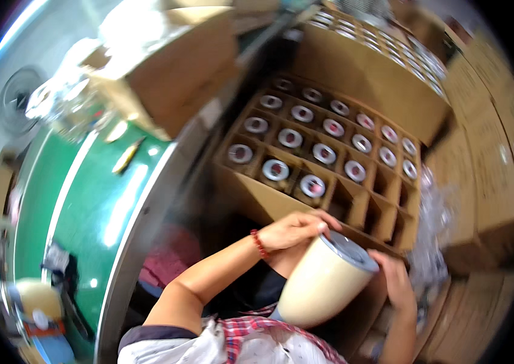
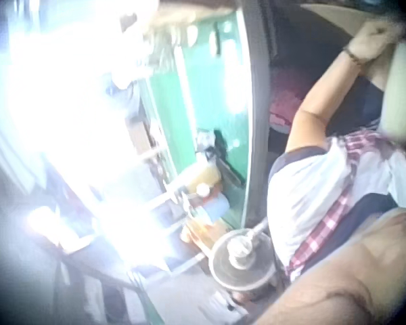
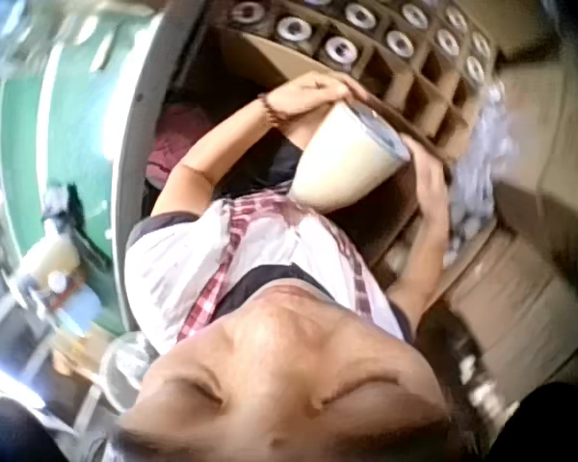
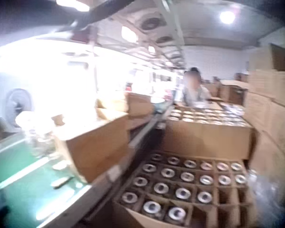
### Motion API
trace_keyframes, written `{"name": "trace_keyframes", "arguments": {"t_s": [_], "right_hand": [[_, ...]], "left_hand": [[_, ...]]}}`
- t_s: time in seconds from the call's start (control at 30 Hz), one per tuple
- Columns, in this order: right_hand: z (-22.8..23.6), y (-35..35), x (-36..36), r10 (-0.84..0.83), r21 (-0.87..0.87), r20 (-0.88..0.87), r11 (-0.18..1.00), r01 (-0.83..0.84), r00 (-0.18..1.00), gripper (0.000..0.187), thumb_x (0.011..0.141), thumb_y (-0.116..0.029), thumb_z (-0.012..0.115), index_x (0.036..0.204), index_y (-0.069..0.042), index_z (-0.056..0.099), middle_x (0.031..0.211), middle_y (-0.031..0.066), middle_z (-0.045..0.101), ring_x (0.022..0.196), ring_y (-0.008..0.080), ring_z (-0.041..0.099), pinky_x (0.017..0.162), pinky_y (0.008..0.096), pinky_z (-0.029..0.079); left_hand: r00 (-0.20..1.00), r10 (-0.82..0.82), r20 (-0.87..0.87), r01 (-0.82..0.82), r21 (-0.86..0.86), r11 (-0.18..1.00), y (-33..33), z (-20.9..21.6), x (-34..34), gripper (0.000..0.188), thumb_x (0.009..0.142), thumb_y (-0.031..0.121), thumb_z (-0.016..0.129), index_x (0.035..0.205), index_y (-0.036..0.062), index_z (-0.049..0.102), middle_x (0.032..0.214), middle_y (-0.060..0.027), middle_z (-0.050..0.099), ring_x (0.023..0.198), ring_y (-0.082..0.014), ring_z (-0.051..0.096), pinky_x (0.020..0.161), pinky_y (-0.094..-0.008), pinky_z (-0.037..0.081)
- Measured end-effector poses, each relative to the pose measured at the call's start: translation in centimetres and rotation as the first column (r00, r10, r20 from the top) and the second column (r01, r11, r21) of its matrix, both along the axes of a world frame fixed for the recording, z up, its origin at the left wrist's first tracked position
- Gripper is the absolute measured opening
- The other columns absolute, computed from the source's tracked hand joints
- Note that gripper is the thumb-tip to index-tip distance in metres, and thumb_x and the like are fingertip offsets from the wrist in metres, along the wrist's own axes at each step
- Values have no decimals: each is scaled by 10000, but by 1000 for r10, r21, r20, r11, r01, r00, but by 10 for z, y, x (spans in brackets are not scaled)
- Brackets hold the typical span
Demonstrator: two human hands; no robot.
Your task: The person assembles beige plastic containers by inserting a gray lid and a clear plastic insert into the body, then securing the lid. They handle the containers one at a time, placing them into a cardboard box with compartments. The person also briefly handles a plastic bag containing small parts.
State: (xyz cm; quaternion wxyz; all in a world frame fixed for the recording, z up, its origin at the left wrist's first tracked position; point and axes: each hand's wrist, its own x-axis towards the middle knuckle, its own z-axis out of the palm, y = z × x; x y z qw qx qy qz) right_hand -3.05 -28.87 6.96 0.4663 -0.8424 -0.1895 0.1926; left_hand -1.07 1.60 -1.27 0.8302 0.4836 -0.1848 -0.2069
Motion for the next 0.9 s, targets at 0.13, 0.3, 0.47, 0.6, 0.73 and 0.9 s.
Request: {"name": "trace_keyframes", "arguments": {"t_s": [0.13,0.3,0.47,0.6,0.73,0.9], "right_hand": [[-69,24,66,39,423,-635,853,305,771,682,1027,-522,255,1338,25,518,1279,192,603,1201,270,569,1058,384,402],[-121,89,84,761,880,-473,394,263,444,710,969,-532,406,1349,64,475,1390,233,498,1278,317,494,1113,414,342],[-81,51,55,493,772,-517,622,132,700,650,1016,-479,362,1367,58,466,1386,172,506,1273,219,486,1102,340,341],[-39,32,18,114,309,-209,950,-45,971,626,1040,-448,373,1357,85,462,1347,164,546,1261,209,497,1080,327,361],[-39,15,29,131,275,-244,959,-61,961,632,1042,-454,357,1316,94,510,1306,180,585,1248,235,525,1078,333,370],[-116,38,87,365,668,-718,600,440,593,761,1017,-563,231,1275,75,555,1309,207,580,1234,270,549,1080,383,392]], "left_hand": [[719,-5,695,-452,472,757,-37,69,-10,290,865,210,683,1081,18,661,1143,-112,639,1047,-310,599,908,-400,477],[569,-145,810,-667,557,494,-91,89,-37,205,790,191,724,972,99,708,932,-58,673,952,-270,617,863,-402,458],[773,-56,632,-260,396,881,-28,54,-7,209,848,287,676,875,94,750,1008,-43,686,1077,-262,580,1043,-463,324],[960,-86,265,104,-54,993,2,-15,13,352,901,420,615,868,104,769,1228,-201,601,1326,-380,379,1138,-597,104],[969,-139,205,144,-7,990,-2,-12,19,273,922,306,616,919,76,762,1257,-194,597,1357,-410,348,1126,-585,165],[907,-10,421,-228,511,829,-46,83,-9,257,894,207,648,1067,22,691,1158,-144,638,1166,-320,562,1036,-465,373]]}}
